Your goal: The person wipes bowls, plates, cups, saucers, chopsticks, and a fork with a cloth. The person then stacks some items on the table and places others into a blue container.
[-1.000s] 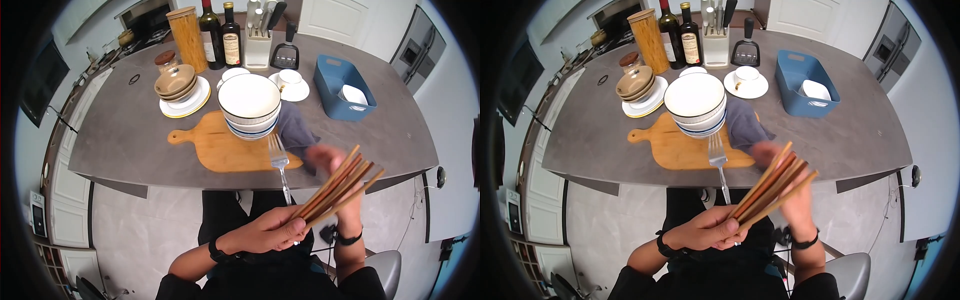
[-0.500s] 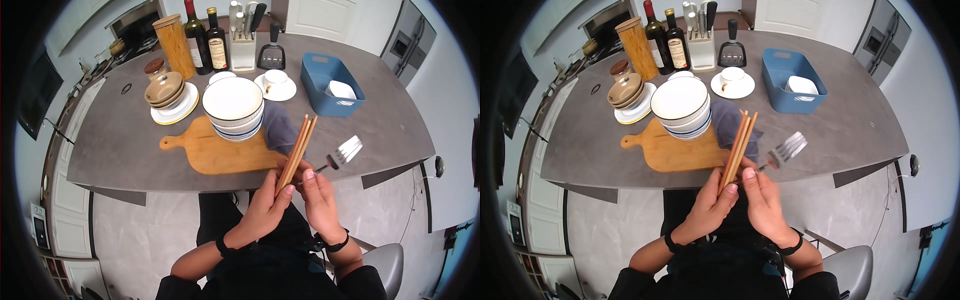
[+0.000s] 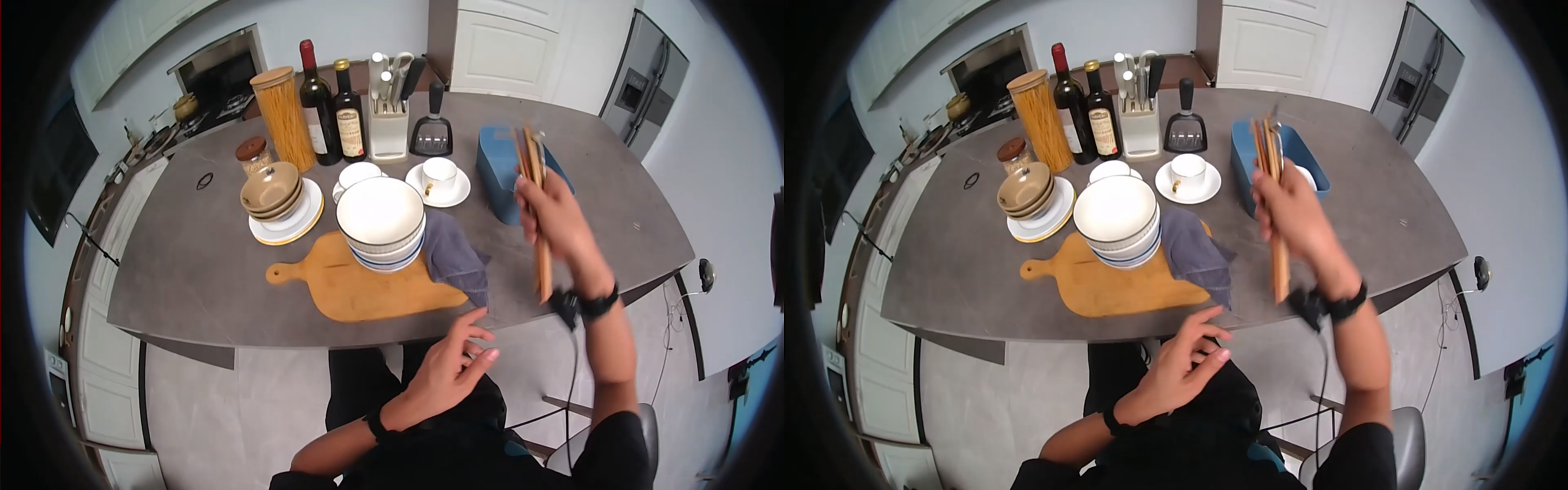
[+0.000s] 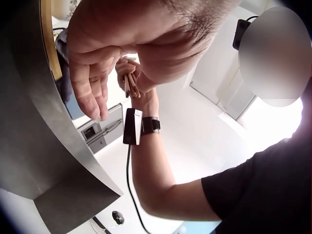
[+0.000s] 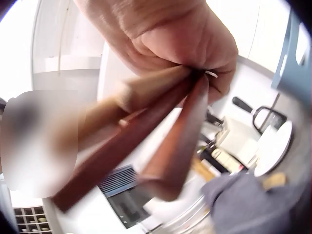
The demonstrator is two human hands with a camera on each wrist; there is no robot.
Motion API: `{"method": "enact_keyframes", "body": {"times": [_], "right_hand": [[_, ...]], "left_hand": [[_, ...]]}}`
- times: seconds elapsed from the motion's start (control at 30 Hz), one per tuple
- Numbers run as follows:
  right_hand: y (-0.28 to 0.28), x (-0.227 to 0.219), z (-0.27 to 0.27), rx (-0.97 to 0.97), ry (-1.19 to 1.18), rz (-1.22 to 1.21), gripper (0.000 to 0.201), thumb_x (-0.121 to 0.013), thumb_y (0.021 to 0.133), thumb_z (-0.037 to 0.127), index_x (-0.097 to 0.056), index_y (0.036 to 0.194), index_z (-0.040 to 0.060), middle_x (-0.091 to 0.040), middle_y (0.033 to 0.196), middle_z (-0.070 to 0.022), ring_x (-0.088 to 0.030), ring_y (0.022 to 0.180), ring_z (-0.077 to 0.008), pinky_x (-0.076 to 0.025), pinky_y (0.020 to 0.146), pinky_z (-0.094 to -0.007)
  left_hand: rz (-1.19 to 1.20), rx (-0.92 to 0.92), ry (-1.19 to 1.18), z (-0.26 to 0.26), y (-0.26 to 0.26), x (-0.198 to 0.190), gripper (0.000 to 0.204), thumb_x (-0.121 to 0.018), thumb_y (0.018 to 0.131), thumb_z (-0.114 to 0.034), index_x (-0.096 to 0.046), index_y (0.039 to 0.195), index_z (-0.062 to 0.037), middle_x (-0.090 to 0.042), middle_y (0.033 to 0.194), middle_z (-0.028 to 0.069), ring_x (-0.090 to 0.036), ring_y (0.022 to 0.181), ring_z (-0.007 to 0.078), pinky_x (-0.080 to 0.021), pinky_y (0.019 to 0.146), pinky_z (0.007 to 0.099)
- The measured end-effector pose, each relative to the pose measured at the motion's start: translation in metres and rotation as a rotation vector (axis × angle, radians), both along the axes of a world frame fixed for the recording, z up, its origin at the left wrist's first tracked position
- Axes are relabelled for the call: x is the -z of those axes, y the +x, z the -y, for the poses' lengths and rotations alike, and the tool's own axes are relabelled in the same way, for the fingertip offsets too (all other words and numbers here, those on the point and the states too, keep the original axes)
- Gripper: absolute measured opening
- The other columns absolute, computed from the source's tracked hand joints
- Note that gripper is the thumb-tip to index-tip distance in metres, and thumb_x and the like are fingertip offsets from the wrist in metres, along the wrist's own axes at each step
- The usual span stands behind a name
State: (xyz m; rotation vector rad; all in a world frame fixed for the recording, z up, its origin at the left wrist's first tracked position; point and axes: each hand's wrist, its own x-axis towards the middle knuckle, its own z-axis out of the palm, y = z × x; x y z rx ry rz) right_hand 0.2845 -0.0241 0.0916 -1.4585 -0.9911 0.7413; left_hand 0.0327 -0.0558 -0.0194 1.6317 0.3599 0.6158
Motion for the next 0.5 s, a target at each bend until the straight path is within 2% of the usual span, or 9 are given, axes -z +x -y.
{"method": "enact_keyframes", "body": {"times": [0.1, 0.13, 0.2, 0.23, 0.33, 0.37, 0.43, 0.47, 0.5], "right_hand": [[0.068, -0.013, -0.055, -0.033, -0.328, 0.097, 0.017, -0.057, 0.101, 0.013, -0.050, 0.092, 0.0009, -0.053, 0.073, -0.0010, -0.050, 0.052, -0.0079, -0.043, 0.041, -0.0242], [0.086, -0.010, -0.070, -0.029, -0.326, 0.103, 0.017, -0.057, 0.101, 0.013, -0.050, 0.092, 0.0009, -0.053, 0.073, -0.0010, -0.050, 0.052, -0.0079, -0.043, 0.041, -0.0242], [0.108, -0.009, -0.093, -0.065, -0.690, 0.255, 0.017, -0.057, 0.099, 0.008, -0.053, 0.086, -0.0007, -0.054, 0.067, -0.0025, -0.052, 0.049, -0.0091, -0.045, 0.040, -0.0248], [0.108, -0.012, -0.100, -0.074, -0.766, 0.290, 0.020, -0.057, 0.097, 0.004, -0.055, 0.079, -0.0019, -0.055, 0.062, -0.0037, -0.053, 0.047, -0.0105, -0.045, 0.040, -0.0249], [0.110, -0.009, -0.119, -0.160, -0.901, 0.335, 0.021, -0.058, 0.098, 0.005, -0.057, 0.078, -0.0026, -0.055, 0.062, -0.0038, -0.054, 0.049, -0.0115, -0.046, 0.041, -0.0250], [0.125, 0.003, -0.126, -0.198, -0.866, 0.213, 0.023, -0.059, 0.098, 0.005, -0.059, 0.077, -0.0025, -0.057, 0.063, -0.0040, -0.057, 0.050, -0.0131, -0.047, 0.042, -0.0258], [0.146, 0.024, -0.138, -0.191, -0.872, 0.191, 0.024, -0.059, 0.099, 0.005, -0.060, 0.076, -0.0016, -0.059, 0.064, -0.0043, -0.058, 0.051, -0.0133, -0.048, 0.042, -0.0256], [0.157, 0.037, -0.144, -0.186, -0.870, 0.164, 0.025, -0.058, 0.100, 0.005, -0.061, 0.076, -0.0007, -0.060, 0.064, -0.0046, -0.060, 0.052, -0.0136, -0.048, 0.043, -0.0255], [0.191, 0.066, -0.151, -0.203, -0.827, 0.133, 0.019, -0.062, 0.094, 0.006, -0.067, 0.079, -0.0051, -0.066, 0.070, -0.0098, -0.065, 0.057, -0.0197, -0.052, 0.047, -0.0324]], "left_hand": [[0.019, -0.091, -0.015, -0.020, -0.025, -0.001, 0.046, -0.059, 0.099, -0.001, -0.044, 0.143, -0.0001, -0.066, 0.119, 0.0125, -0.070, 0.096, 0.0146, -0.057, 0.079, 0.0258], [0.047, -0.132, -0.003, -0.028, -0.033, -0.001, 0.044, -0.057, 0.099, 0.000, -0.046, 0.142, -0.0006, -0.066, 0.118, 0.0121, -0.070, 0.095, 0.0148, -0.056, 0.078, 0.0257], [0.087, -0.228, -0.002, -0.041, -0.049, -0.002, 0.040, -0.057, 0.100, -0.001, -0.048, 0.139, -0.0003, -0.066, 0.118, 0.0120, -0.070, 0.093, 0.0153, -0.056, 0.077, 0.0257], [0.094, -0.275, -0.019, -0.048, -0.057, -0.004, 0.037, -0.056, 0.101, -0.003, -0.049, 0.137, -0.0003, -0.066, 0.117, 0.0115, -0.069, 0.091, 0.0150, -0.056, 0.076, 0.0252], [0.143, -0.439, 0.023, -0.067, -0.076, -0.007, 0.028, -0.055, 0.104, -0.007, -0.052, 0.131, -0.0010, -0.065, 0.112, 0.0101, -0.067, 0.089, 0.0129, -0.055, 0.075, 0.0248], [0.145, -0.439, 0.014, -0.073, -0.080, -0.005, 0.028, -0.055, 0.104, -0.007, -0.052, 0.131, -0.0010, -0.065, 0.112, 0.0101, -0.067, 0.089, 0.0129, -0.055, 0.075, 0.0248], [0.232, -0.604, 0.033, -0.086, -0.088, -0.001, 0.021, -0.055, 0.104, -0.008, -0.054, 0.124, -0.0008, -0.065, 0.109, 0.0092, -0.066, 0.086, 0.0113, -0.054, 0.073, 0.0241], [0.230, -0.608, 0.024, -0.092, -0.091, 0.000, 0.021, -0.055, 0.104, -0.008, -0.054, 0.124, -0.0008, -0.065, 0.109, 0.0092, -0.066, 0.086, 0.0113, -0.054, 0.073, 0.0241], [0.238, -0.644, 0.038, -0.098, -0.095, 0.000, 0.019, -0.055, 0.104, -0.008, -0.054, 0.122, -0.0008, -0.065, 0.108, 0.0089, -0.065, 0.086, 0.0109, -0.053, 0.072, 0.0238]]}}
